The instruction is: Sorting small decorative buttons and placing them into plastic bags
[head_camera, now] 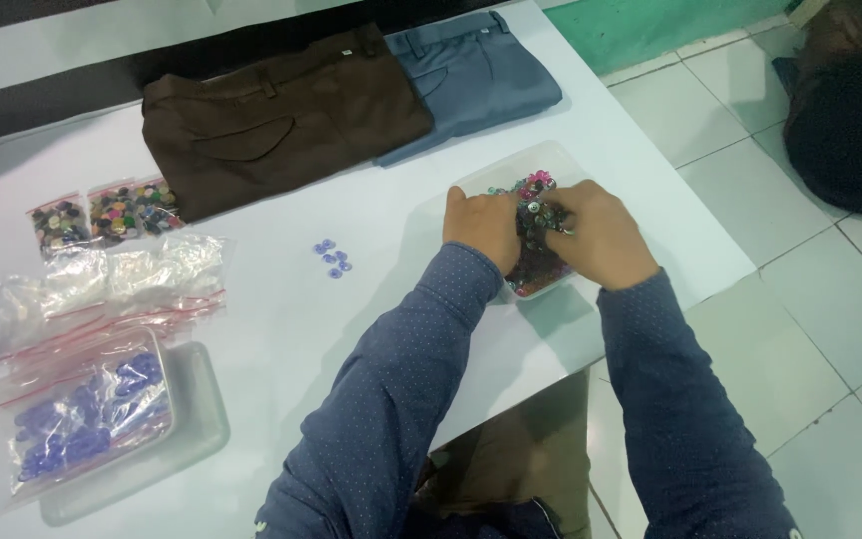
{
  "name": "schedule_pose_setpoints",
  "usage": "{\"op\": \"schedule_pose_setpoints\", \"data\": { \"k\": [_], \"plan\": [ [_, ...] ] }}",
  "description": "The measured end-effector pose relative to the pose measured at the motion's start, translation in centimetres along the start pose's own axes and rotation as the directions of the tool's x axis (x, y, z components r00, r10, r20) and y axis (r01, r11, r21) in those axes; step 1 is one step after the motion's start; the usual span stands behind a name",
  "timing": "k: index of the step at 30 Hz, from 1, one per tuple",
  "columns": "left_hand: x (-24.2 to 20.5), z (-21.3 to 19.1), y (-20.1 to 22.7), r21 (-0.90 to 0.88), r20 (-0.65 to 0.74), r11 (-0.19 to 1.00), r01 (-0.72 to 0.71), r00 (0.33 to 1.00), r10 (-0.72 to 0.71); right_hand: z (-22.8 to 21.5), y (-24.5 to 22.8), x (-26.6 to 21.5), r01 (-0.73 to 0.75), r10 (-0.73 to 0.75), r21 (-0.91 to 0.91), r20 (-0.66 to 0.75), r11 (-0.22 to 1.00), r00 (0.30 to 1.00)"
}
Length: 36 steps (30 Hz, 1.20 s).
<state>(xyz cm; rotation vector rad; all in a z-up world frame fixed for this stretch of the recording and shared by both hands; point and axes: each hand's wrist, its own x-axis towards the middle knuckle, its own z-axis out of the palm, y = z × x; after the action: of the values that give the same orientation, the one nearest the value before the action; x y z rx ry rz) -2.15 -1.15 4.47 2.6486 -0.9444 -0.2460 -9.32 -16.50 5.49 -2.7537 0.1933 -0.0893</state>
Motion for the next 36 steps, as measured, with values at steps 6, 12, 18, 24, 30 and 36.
{"op": "schedule_pose_setpoints", "data": {
  "k": [6, 12, 18, 24, 30, 36],
  "plan": [
    [0.0, 0.0, -0.1, -0.032, -0.025, 0.999, -0.028, 0.999, 0.027, 3.3, -1.5, 2.4, -0.035, 0.050, -0.182, 0.081, 0.983, 0.995],
    [0.5, 0.7, -0.4, -0.012, -0.059, 1.000, -0.025, 0.998, 0.024, 2.2, -1.6, 1.0, -0.039, 0.042, 0.045, -0.080, 0.998, 0.996],
    [-0.3, -0.3, 0.0, 0.004, -0.024, 1.000, 0.005, 1.000, -0.005, 2.1, -0.1, 1.1, 0.073, -0.022, 0.173, -0.280, 0.982, 0.960],
    [1.2, 0.9, -0.1, 0.052, -0.018, 0.999, -0.002, 1.000, 0.003, 0.6, -2.8, 0.1, 0.033, -0.024, 0.109, -0.083, 0.993, 0.996],
    [0.7, 0.5, -0.4, -0.012, -0.085, 1.000, -0.019, 0.996, 0.018, 2.0, -0.9, 1.1, 0.037, -0.020, 0.113, -0.152, 0.993, 0.988],
    [0.1, 0.3, -0.2, -0.080, -0.089, 0.997, 0.000, 0.996, -0.007, 0.2, -4.5, -0.2, -0.095, 0.099, -0.046, 0.086, 0.994, 0.991]
  ]
}}
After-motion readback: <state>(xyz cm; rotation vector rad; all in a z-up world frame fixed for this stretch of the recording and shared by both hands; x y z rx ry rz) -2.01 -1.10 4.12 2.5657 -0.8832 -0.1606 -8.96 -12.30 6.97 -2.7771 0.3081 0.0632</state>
